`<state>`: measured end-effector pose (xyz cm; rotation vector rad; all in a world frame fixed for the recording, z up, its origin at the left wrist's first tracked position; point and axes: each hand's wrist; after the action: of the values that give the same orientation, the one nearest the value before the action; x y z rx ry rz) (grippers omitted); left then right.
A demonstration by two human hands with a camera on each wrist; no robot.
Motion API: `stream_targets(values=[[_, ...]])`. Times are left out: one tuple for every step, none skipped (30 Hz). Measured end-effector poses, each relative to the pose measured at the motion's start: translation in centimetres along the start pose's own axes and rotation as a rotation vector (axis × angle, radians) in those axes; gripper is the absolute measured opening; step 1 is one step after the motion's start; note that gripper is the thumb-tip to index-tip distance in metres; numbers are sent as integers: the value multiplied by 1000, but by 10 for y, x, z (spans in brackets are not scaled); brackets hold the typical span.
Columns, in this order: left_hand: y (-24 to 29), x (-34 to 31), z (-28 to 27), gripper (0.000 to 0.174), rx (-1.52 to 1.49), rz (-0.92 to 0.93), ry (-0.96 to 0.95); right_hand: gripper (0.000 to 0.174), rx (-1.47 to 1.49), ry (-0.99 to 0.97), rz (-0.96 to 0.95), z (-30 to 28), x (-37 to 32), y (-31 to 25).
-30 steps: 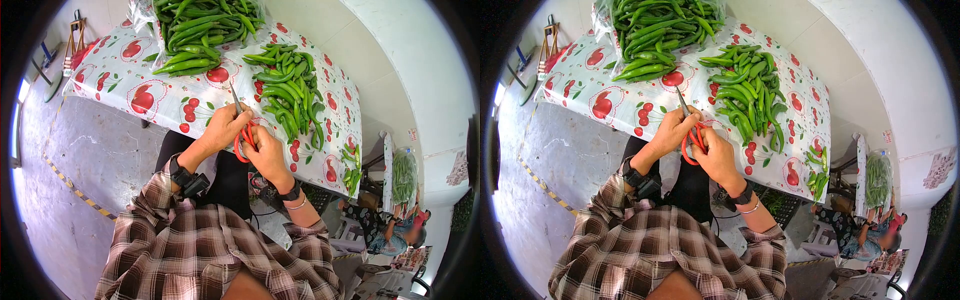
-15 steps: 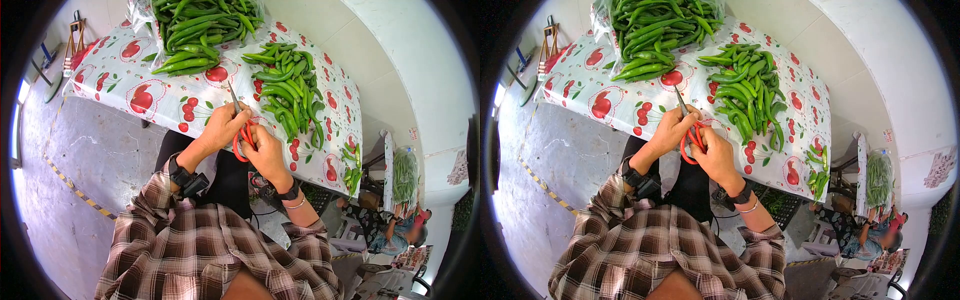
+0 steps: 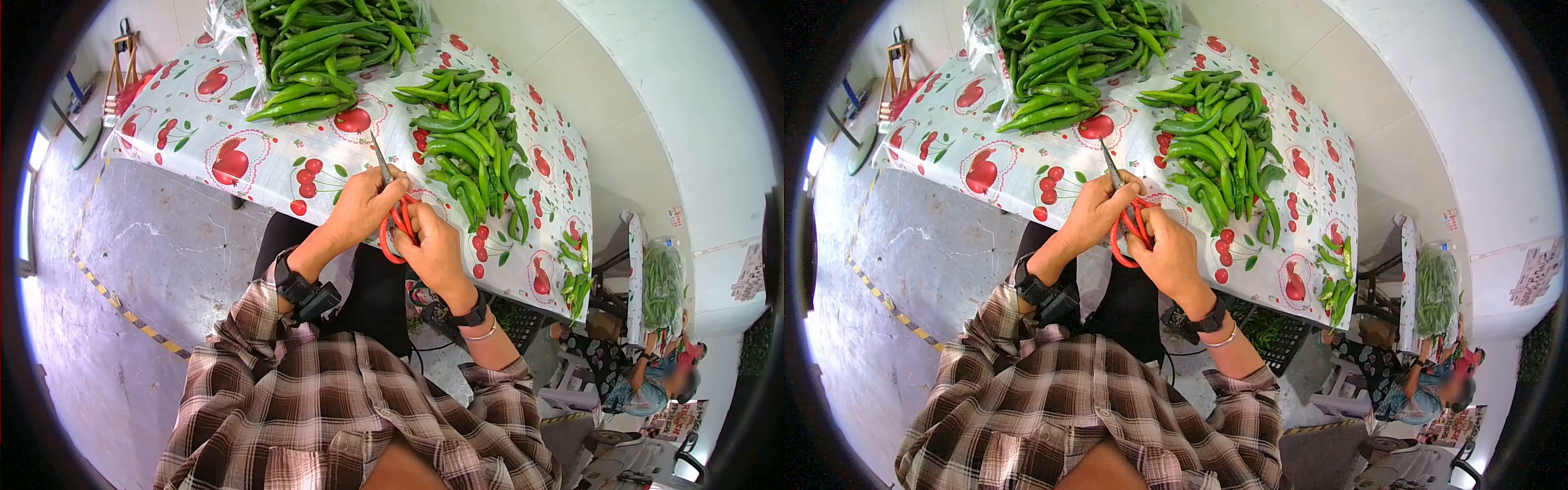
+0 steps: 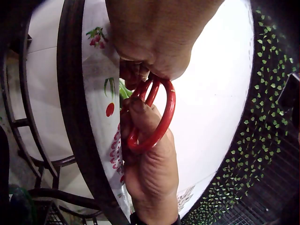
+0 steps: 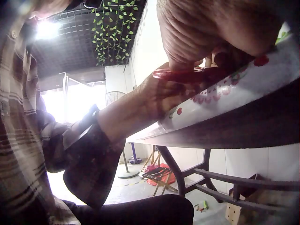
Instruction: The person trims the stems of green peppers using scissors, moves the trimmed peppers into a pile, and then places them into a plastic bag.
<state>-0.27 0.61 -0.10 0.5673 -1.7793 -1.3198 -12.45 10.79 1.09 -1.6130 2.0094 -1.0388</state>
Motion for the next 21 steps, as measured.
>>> stream_targets(values=[[0, 0, 0, 29, 5, 2, 2, 20, 6, -2, 1, 0, 0, 0], [1, 0, 0, 29, 5, 3, 1, 20, 13, -3, 1, 0, 0, 1], [2, 0, -1, 29, 10, 2, -5, 20, 13, -3, 1, 0, 0, 1], [2, 1, -1, 29, 15, 1, -11, 20, 1, 3, -6, 0, 0, 1], [2, 1, -1, 29, 15, 1, -11, 20, -12, 8, -13, 0, 0, 1], [2, 1, -1, 29, 24, -3, -14, 20, -12, 9, -13, 0, 0, 0], [2, 0, -2, 29, 32, -7, -17, 21, -9, 3, -8, 0, 0, 0], [2, 0, -1, 29, 32, -7, -16, 21, -7, -3, -3, 0, 0, 0], [2, 0, -1, 29, 26, -2, -13, 21, -7, -3, -3, -1, 0, 0], [2, 0, -1, 29, 19, 4, -10, 21, -4, -3, -4, -1, 0, 0], [2, 1, -1, 29, 19, 4, -10, 21, -2, -3, -4, -1, 0, 0], [1, 0, 0, 29, 16, 7, -7, 21, -1, -3, -4, 0, 0, 0], [1, 0, 0, 29, 13, 9, -4, 21, 8, 2, -7, 0, 0, 1], [1, 0, -1, 29, 13, 9, -5, 21, 18, 6, -10, 0, -1, 1], [2, 0, -1, 29, 10, 9, -7, 21, 18, 6, -10, 0, -1, 1], [2, 0, -1, 29, 8, 8, -10, 20, 20, 4, -7, 0, -1, 0], [2, 0, -1, 29, 8, 8, -10, 20, 23, 1, -3, 0, -1, 0], [2, 0, 0, 29, 7, -1, -7, 20, 23, 1, -4, 0, -1, 1], [2, 0, 0, 29, 5, -10, -4, 20, 26, -1, -2, 0, -1, 1], [2, 0, 0, 29, 5, -10, -4, 20, 30, -3, -1, 0, -1, 1], [2, 0, 0, 29, -3, -9, 0, 20, 30, -2, 0, 0, -1, 1]])
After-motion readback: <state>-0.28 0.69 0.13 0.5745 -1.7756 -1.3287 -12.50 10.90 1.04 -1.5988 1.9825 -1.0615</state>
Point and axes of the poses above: each hand's wrist, its own x-axis towards the middle knuckle, its own z-axis out of the palm, y = z × x, and after that the axes turned 10 degrees about z, right-handed
